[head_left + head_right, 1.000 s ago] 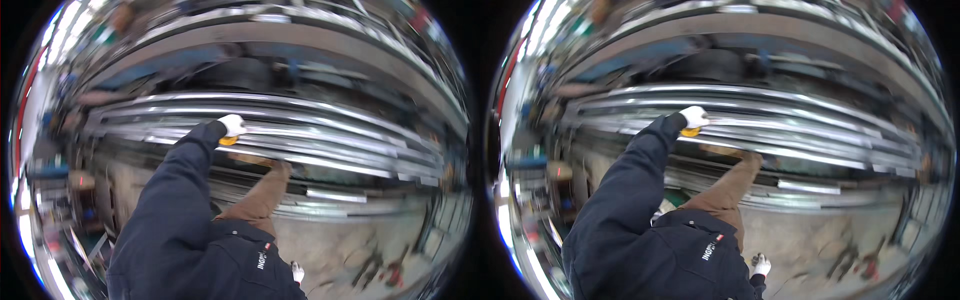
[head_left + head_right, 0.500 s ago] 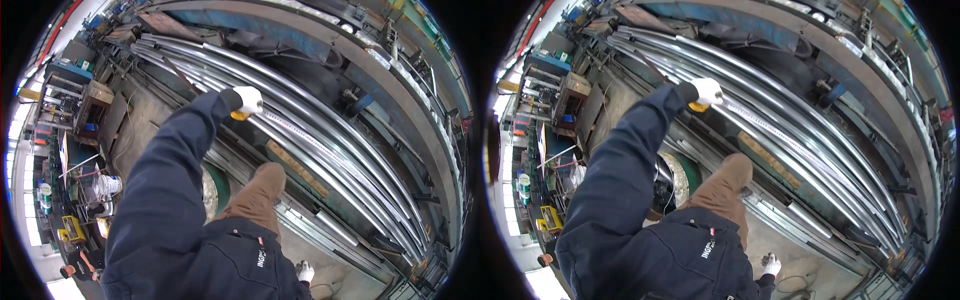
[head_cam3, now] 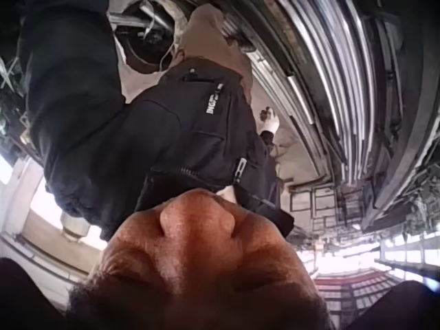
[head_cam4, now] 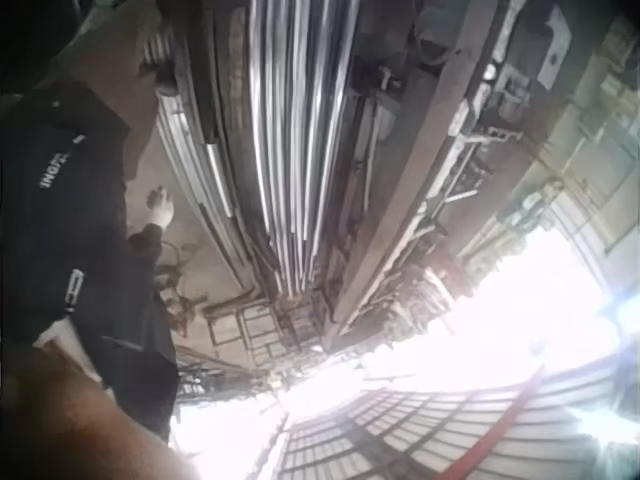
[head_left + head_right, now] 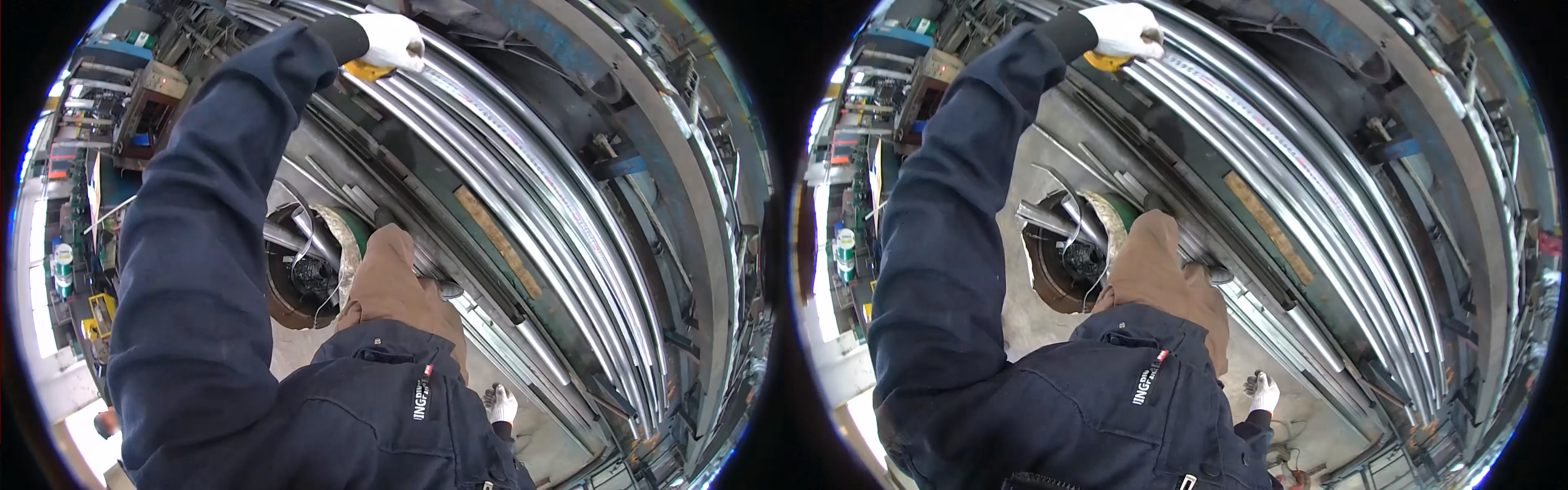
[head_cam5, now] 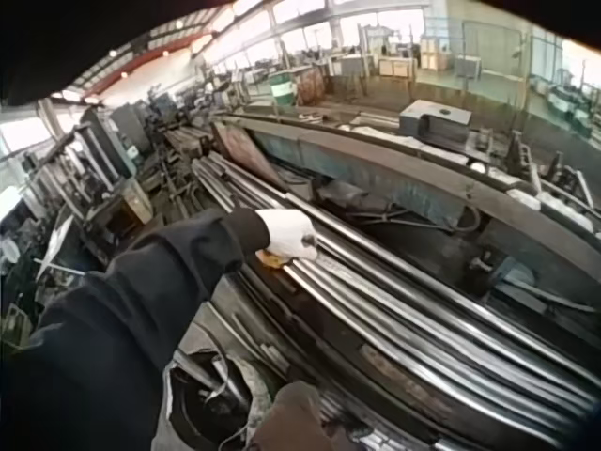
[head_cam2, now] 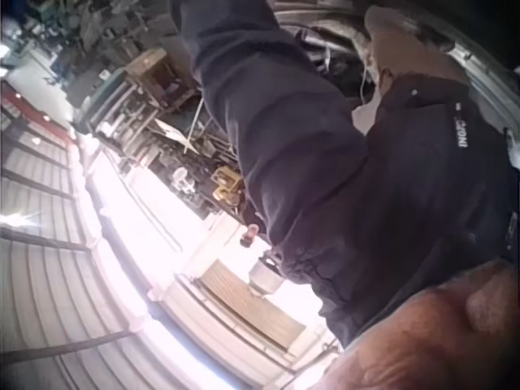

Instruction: The recorder uses a tape measure to check the length of metal tubes stacked on a rack and then records the data on a paper sheet.

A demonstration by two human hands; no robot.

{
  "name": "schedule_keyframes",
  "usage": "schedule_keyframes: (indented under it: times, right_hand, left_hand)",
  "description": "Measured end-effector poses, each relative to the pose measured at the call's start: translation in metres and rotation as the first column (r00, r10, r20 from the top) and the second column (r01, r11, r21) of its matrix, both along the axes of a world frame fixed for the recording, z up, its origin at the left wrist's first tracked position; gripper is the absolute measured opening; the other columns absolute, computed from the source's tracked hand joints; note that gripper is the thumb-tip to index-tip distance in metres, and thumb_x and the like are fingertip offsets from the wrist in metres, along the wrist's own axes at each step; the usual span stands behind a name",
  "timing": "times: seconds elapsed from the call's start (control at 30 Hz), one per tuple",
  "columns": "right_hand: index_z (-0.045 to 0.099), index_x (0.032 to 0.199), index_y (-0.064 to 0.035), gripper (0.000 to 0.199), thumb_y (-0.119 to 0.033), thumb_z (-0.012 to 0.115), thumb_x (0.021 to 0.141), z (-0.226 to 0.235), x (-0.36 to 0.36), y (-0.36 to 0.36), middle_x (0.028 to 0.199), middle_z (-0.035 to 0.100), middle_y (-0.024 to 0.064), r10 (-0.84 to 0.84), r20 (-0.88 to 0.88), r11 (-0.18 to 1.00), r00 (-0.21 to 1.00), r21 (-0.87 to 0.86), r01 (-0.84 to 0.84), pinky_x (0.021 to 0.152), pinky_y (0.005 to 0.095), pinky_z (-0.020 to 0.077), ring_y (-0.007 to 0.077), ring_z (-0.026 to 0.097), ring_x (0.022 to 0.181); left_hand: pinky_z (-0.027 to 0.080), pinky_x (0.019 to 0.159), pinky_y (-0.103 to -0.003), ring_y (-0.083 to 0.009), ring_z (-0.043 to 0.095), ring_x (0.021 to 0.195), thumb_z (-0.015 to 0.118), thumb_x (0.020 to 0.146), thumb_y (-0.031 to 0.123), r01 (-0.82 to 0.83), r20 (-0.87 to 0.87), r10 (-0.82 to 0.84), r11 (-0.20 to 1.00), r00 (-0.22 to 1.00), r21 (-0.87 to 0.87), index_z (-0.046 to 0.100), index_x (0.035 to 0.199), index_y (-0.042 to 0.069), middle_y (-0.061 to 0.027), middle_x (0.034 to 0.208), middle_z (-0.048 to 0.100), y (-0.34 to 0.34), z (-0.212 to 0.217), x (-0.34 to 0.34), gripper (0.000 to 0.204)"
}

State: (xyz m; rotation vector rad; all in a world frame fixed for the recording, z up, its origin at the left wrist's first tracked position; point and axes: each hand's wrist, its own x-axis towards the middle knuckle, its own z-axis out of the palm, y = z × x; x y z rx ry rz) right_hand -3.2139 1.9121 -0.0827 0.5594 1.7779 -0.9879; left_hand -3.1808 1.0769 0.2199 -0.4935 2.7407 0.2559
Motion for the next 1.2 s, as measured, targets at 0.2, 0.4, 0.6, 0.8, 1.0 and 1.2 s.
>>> schedule_keyframes:
  times: [0.2, 0.4, 0.6, 0.8, 1.0, 1.2]
  right_hand:
    - [0.067, 0.108, 0.0018, 0.022, -0.018, 0.059, 0.104, 0.018, 0.009, -0.052, 0.079, 0.069, 0.0145, -0.008, 0.006, 0.999, 1.000, 0.053, 0.008, 0.057, 0.0362, 0.0541, 0.0239, 0.066, 0.064]
    - [0.067, 0.112, -0.0003, 0.023, -0.019, 0.058, 0.104, 0.050, 0.021, -0.144, 0.080, 0.071, 0.0147, 0.285, -0.147, 0.954, 0.947, 0.144, -0.265, 0.049, 0.0342, 0.0538, 0.0234, 0.067, 0.057]
    - [0.068, 0.111, -0.0003, 0.024, -0.020, 0.057, 0.104, 0.068, 0.026, -0.280, 0.079, 0.071, 0.0140, 0.245, -0.129, 0.965, 0.961, 0.132, -0.228, 0.049, 0.0335, 0.0540, 0.0221, 0.068, 0.057]
    - [0.073, 0.110, 0.0016, 0.023, -0.018, 0.063, 0.103, 0.068, 0.043, -0.418, 0.087, 0.074, 0.0122, 0.385, -0.103, 0.919, 0.917, 0.136, -0.370, 0.060, 0.0317, 0.0561, 0.0184, 0.071, 0.068]
    - [0.074, 0.109, -0.0003, 0.019, -0.015, 0.065, 0.101, 0.081, 0.038, -0.493, 0.088, 0.074, 0.0089, 0.557, -0.243, 0.829, 0.794, 0.118, -0.546, 0.063, 0.0355, 0.0564, 0.0179, 0.068, 0.071]
    - [0.074, 0.113, 0.0024, 0.026, -0.019, 0.067, 0.099, 0.068, 0.014, -0.565, 0.087, 0.075, 0.0086, 0.659, -0.196, 0.746, 0.726, 0.290, -0.599, 0.053, 0.0316, 0.0578, 0.0159, 0.071, 0.068]
  left_hand:
    - [0.054, 0.076, -0.046, -0.0367, 0.071, 0.081, 0.070, 0.094, 0.041, -0.130, -0.003, 0.131, 0.986, 0.991, 0.108, 0.077, 0.105, 0.003, -0.0211, 0.090, 0.074, -0.055, 0.002, 0.061, 0.040]
    - [0.053, 0.073, -0.046, -0.0384, 0.068, 0.077, 0.069, 0.093, 0.038, 0.002, -0.121, 0.003, 0.999, 0.993, 0.038, 0.075, 0.098, -0.001, -0.0222, 0.085, 0.072, -0.140, 0.003, 0.113, 0.039]
    - [0.053, 0.073, -0.045, -0.0387, 0.068, 0.076, 0.066, 0.096, 0.037, -0.066, -0.123, 0.070, 0.997, 0.990, 0.040, 0.075, 0.099, -0.001, -0.0216, 0.083, 0.071, -0.240, 0.050, 0.170, 0.039]
    - [0.049, 0.068, -0.045, -0.0363, 0.063, 0.067, 0.066, 0.096, 0.035, -0.028, -0.163, 0.033, 0.999, 0.986, 0.035, 0.072, 0.094, -0.004, -0.0235, 0.076, 0.066, -0.342, 0.087, 0.242, 0.040]
    - [0.051, 0.069, -0.046, -0.0373, 0.065, 0.070, 0.066, 0.095, 0.036, 0.046, -0.254, -0.061, 0.997, 0.965, -0.064, 0.074, 0.095, -0.004, -0.0236, 0.079, 0.068, -0.392, 0.112, 0.294, 0.040]
    - [0.050, 0.069, -0.047, -0.0378, 0.062, 0.068, 0.065, 0.097, 0.036, -0.030, -0.285, -0.016, 0.987, 0.958, -0.157, 0.073, 0.089, -0.004, -0.0220, 0.079, 0.069, -0.419, 0.144, 0.328, 0.042]
